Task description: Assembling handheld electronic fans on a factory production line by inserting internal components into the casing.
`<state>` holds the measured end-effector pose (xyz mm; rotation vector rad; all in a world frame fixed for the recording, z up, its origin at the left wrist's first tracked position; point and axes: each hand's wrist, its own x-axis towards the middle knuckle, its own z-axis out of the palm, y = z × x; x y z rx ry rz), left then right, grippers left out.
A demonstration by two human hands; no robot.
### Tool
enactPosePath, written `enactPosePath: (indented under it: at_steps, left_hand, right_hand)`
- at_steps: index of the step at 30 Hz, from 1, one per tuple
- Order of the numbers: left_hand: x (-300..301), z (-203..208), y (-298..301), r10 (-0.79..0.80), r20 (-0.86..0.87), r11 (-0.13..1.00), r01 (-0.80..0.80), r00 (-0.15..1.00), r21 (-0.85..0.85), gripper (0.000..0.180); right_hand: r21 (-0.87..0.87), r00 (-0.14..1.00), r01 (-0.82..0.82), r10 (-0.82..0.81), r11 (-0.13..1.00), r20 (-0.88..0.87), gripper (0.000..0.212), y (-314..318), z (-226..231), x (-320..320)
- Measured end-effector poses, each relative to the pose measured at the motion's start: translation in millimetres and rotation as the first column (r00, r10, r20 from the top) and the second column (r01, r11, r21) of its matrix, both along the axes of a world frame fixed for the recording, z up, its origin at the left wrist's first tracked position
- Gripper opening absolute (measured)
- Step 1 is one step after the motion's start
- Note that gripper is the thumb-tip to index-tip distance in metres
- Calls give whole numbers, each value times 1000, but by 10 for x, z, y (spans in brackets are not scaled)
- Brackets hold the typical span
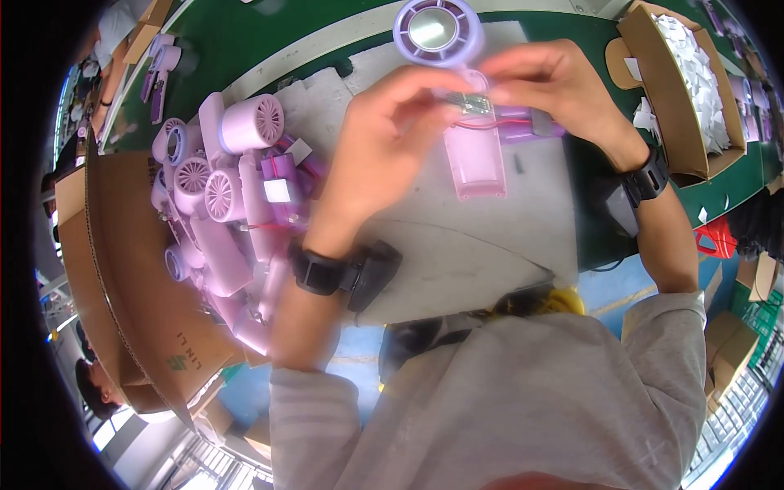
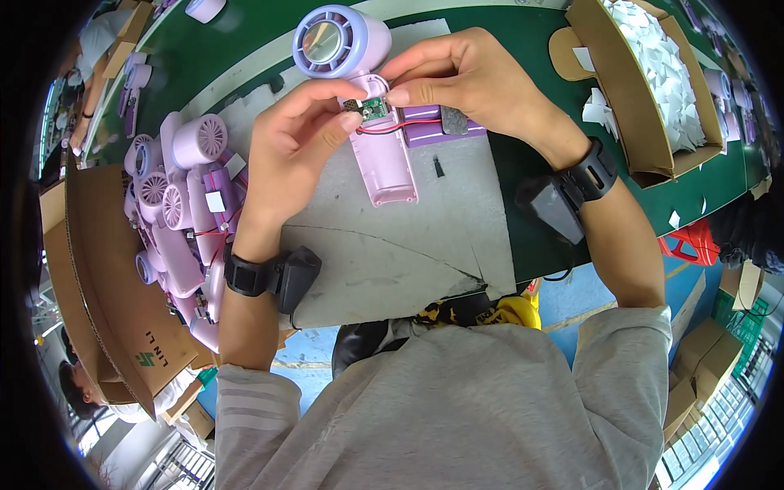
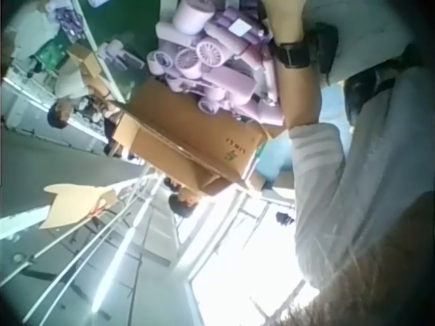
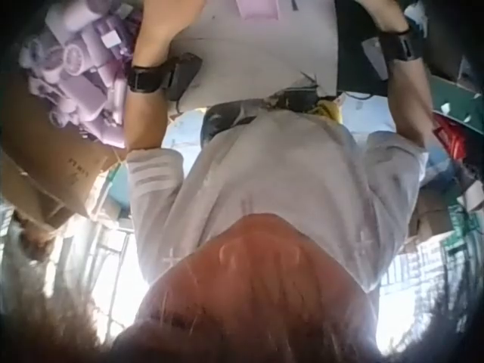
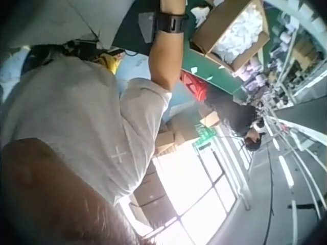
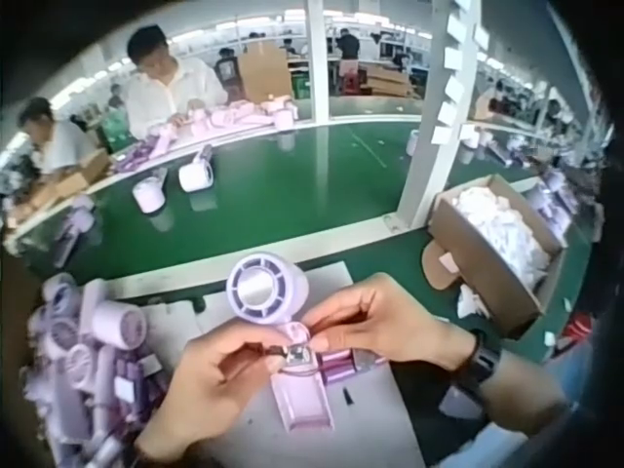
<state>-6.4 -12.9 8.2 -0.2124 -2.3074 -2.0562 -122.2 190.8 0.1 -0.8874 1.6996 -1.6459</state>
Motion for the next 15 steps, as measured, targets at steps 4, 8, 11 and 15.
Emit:
enactPosePath:
  at_steps: [4, 8, 11, 15]
  left_hand:
    - [7, 5, 3, -10, -3, 1000, 10, 1000, 12, 24]
    - [6, 3, 3, -25, -29, 999, 25, 999, 24, 24]
    - [3, 3, 0, -43, -43, 999, 44, 998, 16, 24]
    - [7, 8, 0, -53, -52, 998, 54, 997, 16, 24]
  right_hand:
    - [4, 1000, -16, 16, 1000, -22, 26, 6, 8, -6]
    - [-8, 1000, -16, 16, 1000, -4, 27, 6, 10, 8]
    - [-10, 1000, -22, 23, 1000, 20, 28, 9, 17, 15]
    - [-12, 999, -33, 33, 999, 29, 29, 12, 37, 22]
